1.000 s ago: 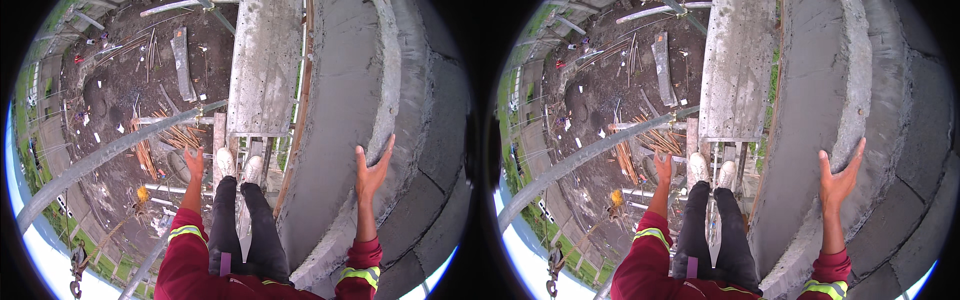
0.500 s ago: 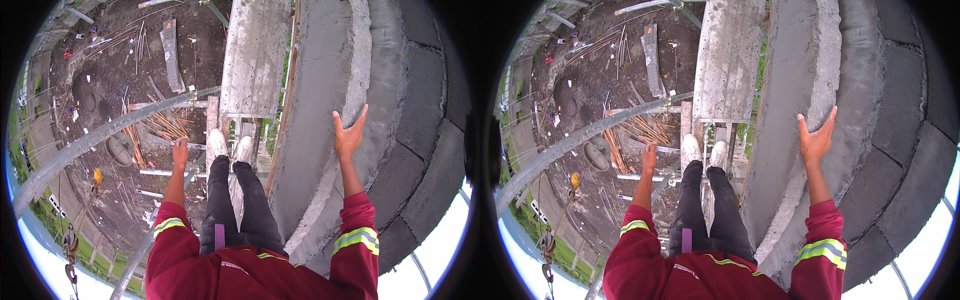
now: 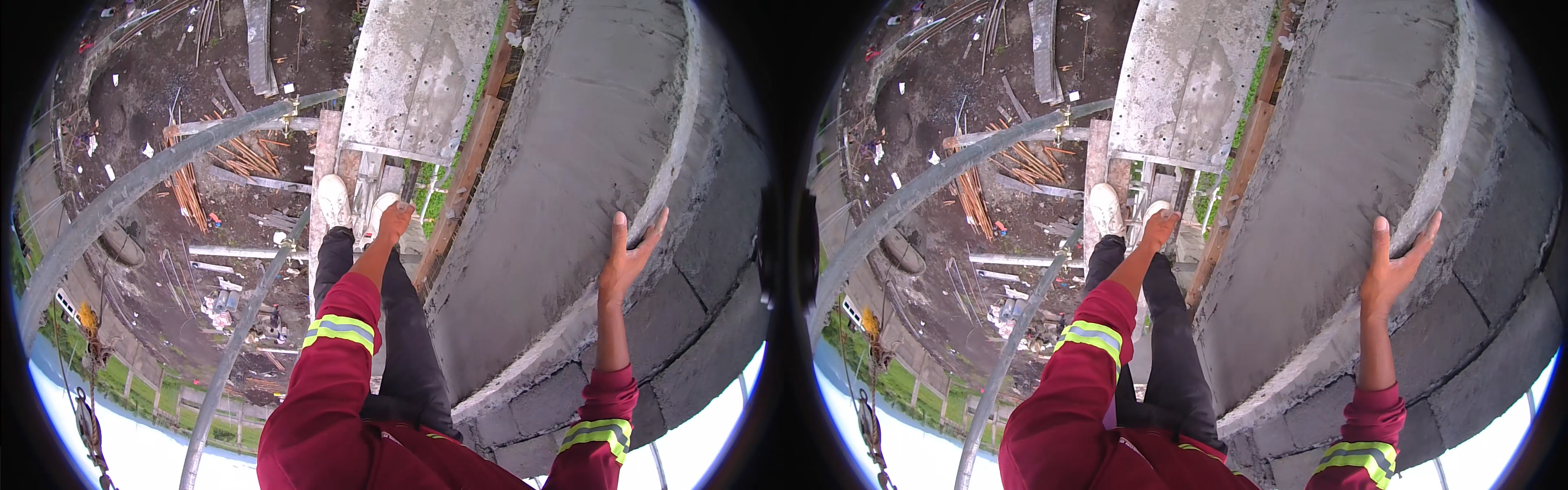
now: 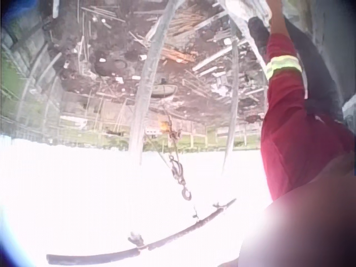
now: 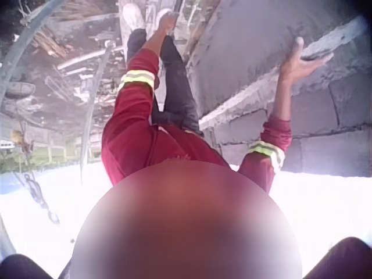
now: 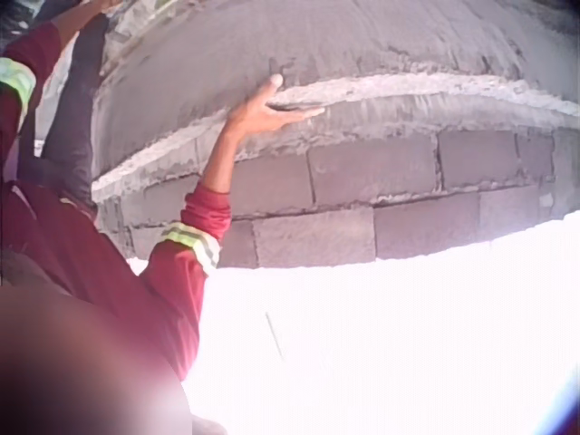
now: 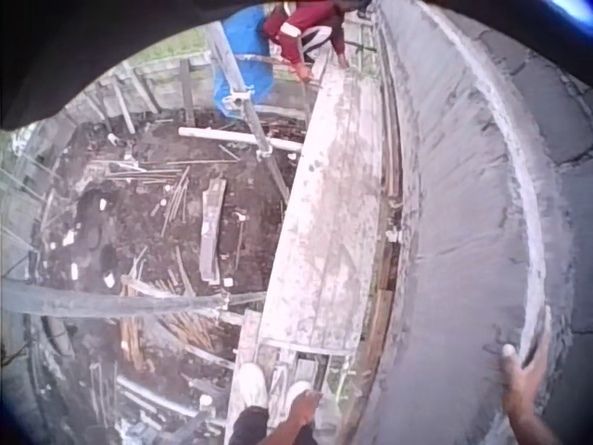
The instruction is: The person walks along a narrow scaffold on a circular concrete structure and smooths the wet concrete surface with a hand trowel. The person repeatedly levels and finishes the curved wall while moving around the structure.
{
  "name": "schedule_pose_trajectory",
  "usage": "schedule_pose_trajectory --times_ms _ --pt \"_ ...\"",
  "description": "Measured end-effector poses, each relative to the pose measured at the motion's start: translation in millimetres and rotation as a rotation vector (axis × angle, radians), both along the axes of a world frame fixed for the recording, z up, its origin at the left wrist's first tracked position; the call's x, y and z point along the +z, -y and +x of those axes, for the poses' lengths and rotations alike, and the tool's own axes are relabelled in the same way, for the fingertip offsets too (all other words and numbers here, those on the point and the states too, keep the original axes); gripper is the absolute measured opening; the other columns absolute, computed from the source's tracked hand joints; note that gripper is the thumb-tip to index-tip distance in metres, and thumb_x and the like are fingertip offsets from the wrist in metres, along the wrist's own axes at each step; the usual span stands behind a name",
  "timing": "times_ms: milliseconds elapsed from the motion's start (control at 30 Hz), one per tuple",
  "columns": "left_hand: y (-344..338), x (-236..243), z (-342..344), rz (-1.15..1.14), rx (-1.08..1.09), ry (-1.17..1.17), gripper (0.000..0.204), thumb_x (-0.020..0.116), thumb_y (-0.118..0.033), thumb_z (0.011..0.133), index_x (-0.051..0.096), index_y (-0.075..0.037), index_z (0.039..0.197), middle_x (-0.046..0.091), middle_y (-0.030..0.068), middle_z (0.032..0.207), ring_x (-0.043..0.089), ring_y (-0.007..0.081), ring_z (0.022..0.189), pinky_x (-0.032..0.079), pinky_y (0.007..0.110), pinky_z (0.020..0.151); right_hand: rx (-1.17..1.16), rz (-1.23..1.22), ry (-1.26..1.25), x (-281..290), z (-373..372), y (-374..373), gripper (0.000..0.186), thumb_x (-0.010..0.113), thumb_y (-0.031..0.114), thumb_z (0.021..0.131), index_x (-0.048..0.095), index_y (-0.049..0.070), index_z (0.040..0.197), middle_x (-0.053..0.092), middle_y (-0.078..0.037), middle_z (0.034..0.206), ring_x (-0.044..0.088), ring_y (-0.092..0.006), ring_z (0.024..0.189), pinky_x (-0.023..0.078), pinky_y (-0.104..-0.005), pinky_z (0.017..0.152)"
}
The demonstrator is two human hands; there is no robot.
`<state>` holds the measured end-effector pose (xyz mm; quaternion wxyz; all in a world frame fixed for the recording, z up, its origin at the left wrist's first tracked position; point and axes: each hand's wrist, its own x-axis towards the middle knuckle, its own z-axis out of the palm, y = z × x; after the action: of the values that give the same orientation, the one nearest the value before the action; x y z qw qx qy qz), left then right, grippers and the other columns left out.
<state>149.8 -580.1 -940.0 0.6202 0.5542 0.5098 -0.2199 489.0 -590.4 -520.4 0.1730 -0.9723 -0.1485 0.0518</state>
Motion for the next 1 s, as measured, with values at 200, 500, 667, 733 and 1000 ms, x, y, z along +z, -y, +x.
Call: schedule_pose_trajectory --times_ms 200,500,667,733,1000 --pt "-12.4 9.6 -1.3 0.164 0.124 0.013 0.061 0.061 -0.051 0.087 0.066 0.005 0.109 0.069 0.0282 0.100 0.065 0.0427 0.100 0.050 0.045 0.088 0.019 0.005 -0.008 2.0 -3.6 -1.5 0.092 0.068 0.044 0.090 0.018 0.005 0.156 0.020 -0.024 0.159 0.018 -0.0384 0.148 0.017 -0.0489 0.120" --pt "-107.1 -25.1 -34.1 0.420 -0.033 -0.388 0.054 0.064 -0.046 0.088 0.059 0.003 0.111 0.065 0.0254 0.109 0.064 0.0413 0.102 0.052 0.048 0.087 0.067 0.005 0.015 -6.0 -2.2 6.3 0.090 0.066 0.046 0.091 0.019 0.006 0.156 0.020 -0.023 0.159 0.016 -0.0395 0.148 0.015 -0.0489 0.120" --pt "-159.1 -92.1 -41.6 0.470 -0.456 -0.478 0.058 0.065 -0.048 0.088 0.055 -0.001 0.119 0.062 0.0217 0.120 0.065 0.0364 0.107 0.052 0.047 0.091 0.078 -0.023 0.047 -15.8 0.6 18.1 0.080 0.056 0.049 0.095 0.025 0.006 0.155 0.022 -0.018 0.160 0.016 -0.0349 0.149 0.013 -0.0485 0.120" --pt "-173.9 -120.1 -44.1 0.436 -0.611 -0.464 0.052 0.063 -0.049 0.089 0.061 -0.002 0.112 0.067 0.0196 0.111 0.067 0.0341 0.102 0.054 0.045 0.088 0.205 -0.204 0.167 -19.4 2.6 20.8 0.076 0.048 0.050 0.098 0.026 0.005 0.155 0.023 -0.015 0.160 0.015 -0.0300 0.150 0.012 -0.0468 0.121" --pt "-176.8 -146.3 -67.6 0.618 -0.763 -0.219 0.038 0.055 -0.039 0.095 0.069 -0.003 0.088 0.071 0.0180 0.089 0.071 0.0337 0.086 0.057 0.043 0.076 0.052 0.033 -0.001 -24.6 0.1 24.6 0.064 0.044 0.039 0.103 0.028 0.001 0.153 0.033 -0.017 0.154 0.034 -0.0253 0.141 0.024 -0.0394 0.118"
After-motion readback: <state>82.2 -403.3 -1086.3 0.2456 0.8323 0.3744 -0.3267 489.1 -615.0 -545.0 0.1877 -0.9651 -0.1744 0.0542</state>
